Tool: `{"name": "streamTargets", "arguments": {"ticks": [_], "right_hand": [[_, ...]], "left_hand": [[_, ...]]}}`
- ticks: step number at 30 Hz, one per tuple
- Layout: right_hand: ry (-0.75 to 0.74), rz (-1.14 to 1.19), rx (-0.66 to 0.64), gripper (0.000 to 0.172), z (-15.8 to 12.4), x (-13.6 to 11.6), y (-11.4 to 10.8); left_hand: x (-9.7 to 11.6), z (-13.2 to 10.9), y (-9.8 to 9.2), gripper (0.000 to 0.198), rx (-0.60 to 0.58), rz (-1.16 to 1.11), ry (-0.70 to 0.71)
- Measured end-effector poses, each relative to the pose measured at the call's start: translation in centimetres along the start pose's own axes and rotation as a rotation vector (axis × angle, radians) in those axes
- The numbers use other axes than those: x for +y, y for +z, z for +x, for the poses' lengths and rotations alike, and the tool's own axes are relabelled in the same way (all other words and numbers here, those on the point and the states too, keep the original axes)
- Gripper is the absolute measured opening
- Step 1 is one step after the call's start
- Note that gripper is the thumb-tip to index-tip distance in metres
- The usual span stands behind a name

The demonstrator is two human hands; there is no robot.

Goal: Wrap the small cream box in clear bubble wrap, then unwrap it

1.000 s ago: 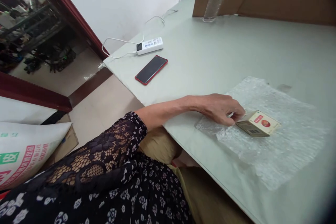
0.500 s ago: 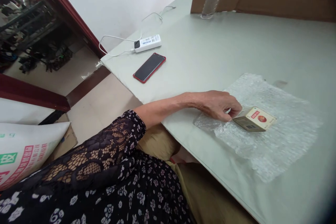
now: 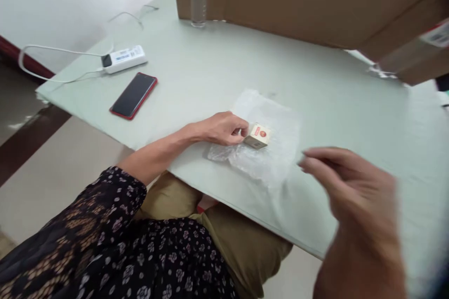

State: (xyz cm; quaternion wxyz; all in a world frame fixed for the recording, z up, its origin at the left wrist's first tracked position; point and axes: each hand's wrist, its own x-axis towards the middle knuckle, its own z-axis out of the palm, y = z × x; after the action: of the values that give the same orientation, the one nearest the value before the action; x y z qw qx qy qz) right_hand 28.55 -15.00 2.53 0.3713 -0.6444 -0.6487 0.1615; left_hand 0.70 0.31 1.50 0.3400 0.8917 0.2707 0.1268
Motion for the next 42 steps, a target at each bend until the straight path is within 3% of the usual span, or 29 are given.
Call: {"name": "streamTargets", "arguments": {"ticks": [3, 5, 7, 9, 12, 15, 18, 21, 24, 26, 28, 30, 32, 36, 42], "right_hand": [[-0.106, -0.061, -0.106, 0.037, 4.4, -1.4, 4.8], [-0.175, -0.131, -0.110, 0.053, 5.7, -1.5, 7.2], [-0.200, -0.182, -0.186, 0.052, 6.0, -1.3, 8.4], [-0.192, -0.181, -0.205, 0.046, 6.0, -0.8, 8.3], [-0.094, -0.149, -0.018, 0.047, 6.0, 0.7, 6.3], [0.083, -0.179, 0.221, 0.053, 6.3, 4.1, 3.7], [0.236, -0.274, 0.267, 0.053, 6.5, 7.8, 2.0], [0.191, -0.364, 0.298, 0.053, 6.3, 8.7, 1.7], [0.013, -0.379, 0.404, 0.047, 5.8, 5.9, 2.8], [-0.127, -0.310, 0.268, 0.045, 5.4, 3.2, 4.2], [-0.219, -0.269, -0.033, 0.052, 5.0, 1.2, 6.0], [-0.237, -0.281, -0.278, 0.066, 4.7, 0.4, 7.4], [-0.222, -0.316, -0.409, 0.078, 4.7, 0.7, 8.0], [-0.159, -0.359, -0.458, 0.094, 4.9, 2.7, 6.9], [-0.126, -0.335, -0.489, 0.089, 5.1, 4.3, 4.3]], "left_hand": [[-0.1, 0.1, 0.3, 0.019, 0.019, 0.062, -0.016], [-0.1, 0.1, 0.4, 0.019, -0.007, 0.126, -0.025], [-0.1, 0.1, 0.7, 0.023, -0.045, 0.191, -0.029], [0.0, 0.0, 0.9, 0.026, -0.081, 0.262, -0.024], [0.1, -0.1, 1.5, 0.029, -0.100, 0.351, -0.025], [0.0, -0.1, 2.1, 0.029, -0.071, 0.398, -0.040], [-0.2, -0.1, 2.6, 0.029, -0.028, 0.406, -0.047], [-0.4, 0.0, 2.9, 0.029, 0.006, 0.401, -0.038], [-0.4, 0.0, 3.1, 0.030, 0.054, 0.399, -0.010], [-0.3, 0.0, 3.2, 0.034, 0.091, 0.397, 0.018], [-0.3, 0.0, 3.2, 0.042, 0.110, 0.390, 0.045], [-0.4, -0.1, 3.1, 0.052, 0.077, 0.390, 0.058], [-0.5, -0.1, 3.1, 0.062, 0.000, 0.403, 0.042], [-1.0, -0.3, 2.9, 0.085, -0.137, 0.431, -0.010], [-0.9, -0.3, 2.3, 0.095, -0.195, 0.420, -0.046]]}}
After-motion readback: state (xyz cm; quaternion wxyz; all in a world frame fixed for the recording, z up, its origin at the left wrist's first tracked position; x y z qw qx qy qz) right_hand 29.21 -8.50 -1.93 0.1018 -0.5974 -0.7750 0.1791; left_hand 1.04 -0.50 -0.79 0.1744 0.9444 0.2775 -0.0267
